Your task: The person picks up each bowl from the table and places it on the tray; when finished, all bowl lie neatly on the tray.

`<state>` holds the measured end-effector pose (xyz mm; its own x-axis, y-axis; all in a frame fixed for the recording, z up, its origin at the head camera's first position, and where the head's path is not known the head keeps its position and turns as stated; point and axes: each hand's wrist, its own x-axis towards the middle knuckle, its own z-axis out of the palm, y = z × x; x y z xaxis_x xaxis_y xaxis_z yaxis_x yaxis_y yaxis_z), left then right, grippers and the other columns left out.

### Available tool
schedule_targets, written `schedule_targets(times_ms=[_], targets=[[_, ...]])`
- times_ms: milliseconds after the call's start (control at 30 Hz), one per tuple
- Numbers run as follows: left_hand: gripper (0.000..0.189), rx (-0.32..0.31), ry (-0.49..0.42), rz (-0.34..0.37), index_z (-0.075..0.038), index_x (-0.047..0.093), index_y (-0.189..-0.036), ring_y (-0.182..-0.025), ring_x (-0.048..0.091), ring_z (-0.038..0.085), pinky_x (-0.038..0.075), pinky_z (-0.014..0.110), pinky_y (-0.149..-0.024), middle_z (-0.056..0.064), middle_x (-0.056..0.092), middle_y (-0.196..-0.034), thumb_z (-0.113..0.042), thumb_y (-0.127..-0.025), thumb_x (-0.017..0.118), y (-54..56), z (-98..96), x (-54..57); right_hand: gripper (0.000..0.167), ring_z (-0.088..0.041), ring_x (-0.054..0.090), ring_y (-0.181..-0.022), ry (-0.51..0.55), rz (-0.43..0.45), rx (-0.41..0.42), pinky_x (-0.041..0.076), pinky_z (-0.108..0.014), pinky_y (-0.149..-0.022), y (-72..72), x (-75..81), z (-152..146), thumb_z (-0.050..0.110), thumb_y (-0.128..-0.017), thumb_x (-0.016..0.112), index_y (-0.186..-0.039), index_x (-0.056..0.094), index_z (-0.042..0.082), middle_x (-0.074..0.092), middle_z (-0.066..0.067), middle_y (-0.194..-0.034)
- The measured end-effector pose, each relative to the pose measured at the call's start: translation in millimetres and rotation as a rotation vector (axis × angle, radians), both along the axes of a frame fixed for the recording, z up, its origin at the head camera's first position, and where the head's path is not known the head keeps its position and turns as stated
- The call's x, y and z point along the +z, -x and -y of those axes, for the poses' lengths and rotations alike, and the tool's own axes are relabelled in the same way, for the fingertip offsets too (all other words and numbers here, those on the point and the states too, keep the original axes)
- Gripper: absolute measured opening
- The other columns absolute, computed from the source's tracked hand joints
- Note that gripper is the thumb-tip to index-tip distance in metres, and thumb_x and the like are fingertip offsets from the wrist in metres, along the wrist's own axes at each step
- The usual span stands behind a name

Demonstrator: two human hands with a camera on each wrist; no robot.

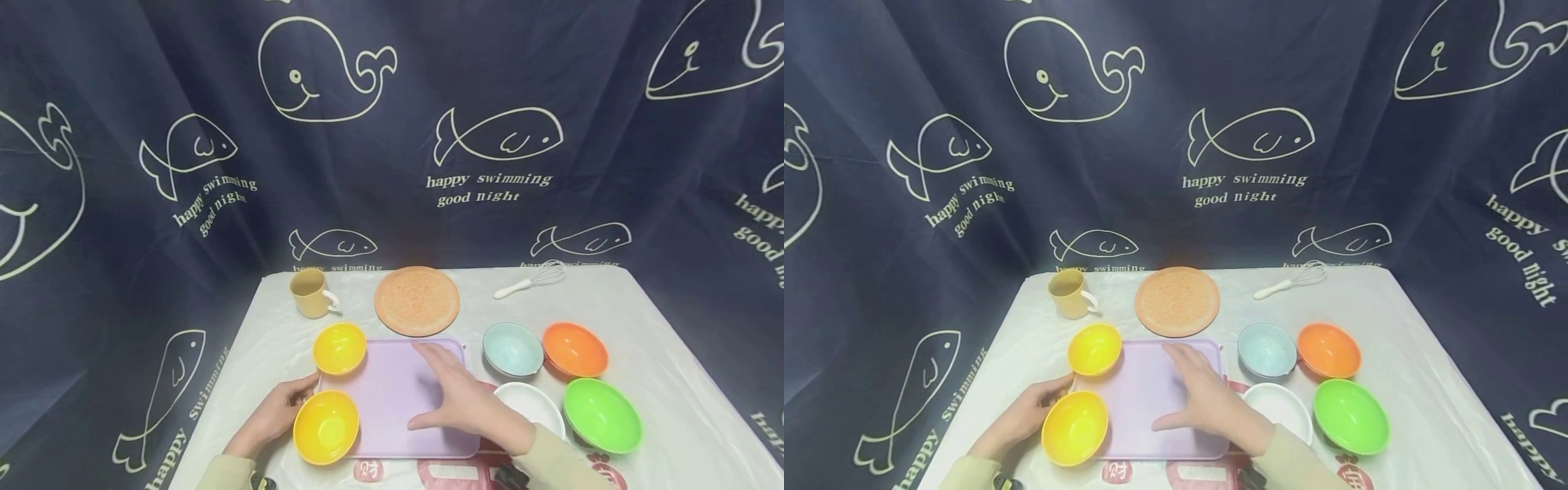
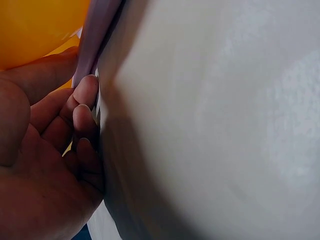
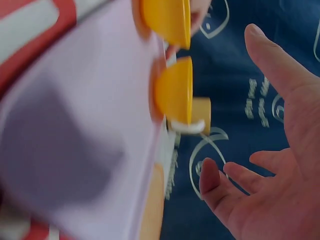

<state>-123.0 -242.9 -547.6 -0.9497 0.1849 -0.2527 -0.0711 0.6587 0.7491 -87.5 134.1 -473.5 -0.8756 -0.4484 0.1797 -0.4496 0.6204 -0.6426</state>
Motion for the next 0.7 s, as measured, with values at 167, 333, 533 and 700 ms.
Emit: schedule_targets(times_ms=[167,333,533,700], targets=[[0.060,0.002,0.002,0.001,-0.015,0.061,-0.148,-0.088,0.057,0.017,0.050,0.037,-0.082,-0.003,0.063,-0.089,-0.016,-0.090,0.077,-1.6,0.2,0.0,0.120,-0.040,0.040,-0.143,-0.017,-0.052,-0.093,0.040,-0.064,-0.111,-4.6,4.2,-43,0.055,-0.065,0.097,-0.161,0.038,0.011,0.044,-0.016,-0.157],[0.059,0.003,0.003,0.010,-0.016,0.061,-0.148,-0.092,0.058,0.018,0.052,0.047,-0.093,-0.004,0.064,-0.090,-0.018,-0.092,0.076,-1.6,0.8,0.5,0.116,-0.041,0.044,-0.138,-0.037,-0.099,-0.199,0.048,-0.067,-0.101,-15.5,5.3,-91,0.054,-0.066,0.097,-0.159,0.041,0.012,0.046,-0.017,-0.154],[0.057,0.004,0.006,0.012,-0.017,0.060,-0.148,-0.096,0.058,0.018,0.051,0.052,-0.101,-0.005,0.066,-0.091,-0.022,-0.094,0.075,0.1,0.4,0.3,0.117,-0.046,0.045,-0.133,-0.088,-0.099,-0.301,0.046,-0.073,-0.096,-36.0,2.7,-145,0.048,-0.064,0.100,-0.158,0.041,0.009,0.044,-0.024,-0.152],[0.057,0.019,-0.007,0.010,-0.018,0.062,-0.148,-0.124,0.062,0.032,0.041,0.064,-0.111,0.003,0.074,-0.120,-0.028,-0.094,0.075,0.8,-0.8,-1.8,0.125,-0.055,0.038,-0.133,-0.164,-0.050,-0.410,0.038,-0.080,-0.095,-54.8,-7.5,-186,0.052,-0.060,0.100,-0.157,0.038,0.003,0.042,-0.033,-0.150]])
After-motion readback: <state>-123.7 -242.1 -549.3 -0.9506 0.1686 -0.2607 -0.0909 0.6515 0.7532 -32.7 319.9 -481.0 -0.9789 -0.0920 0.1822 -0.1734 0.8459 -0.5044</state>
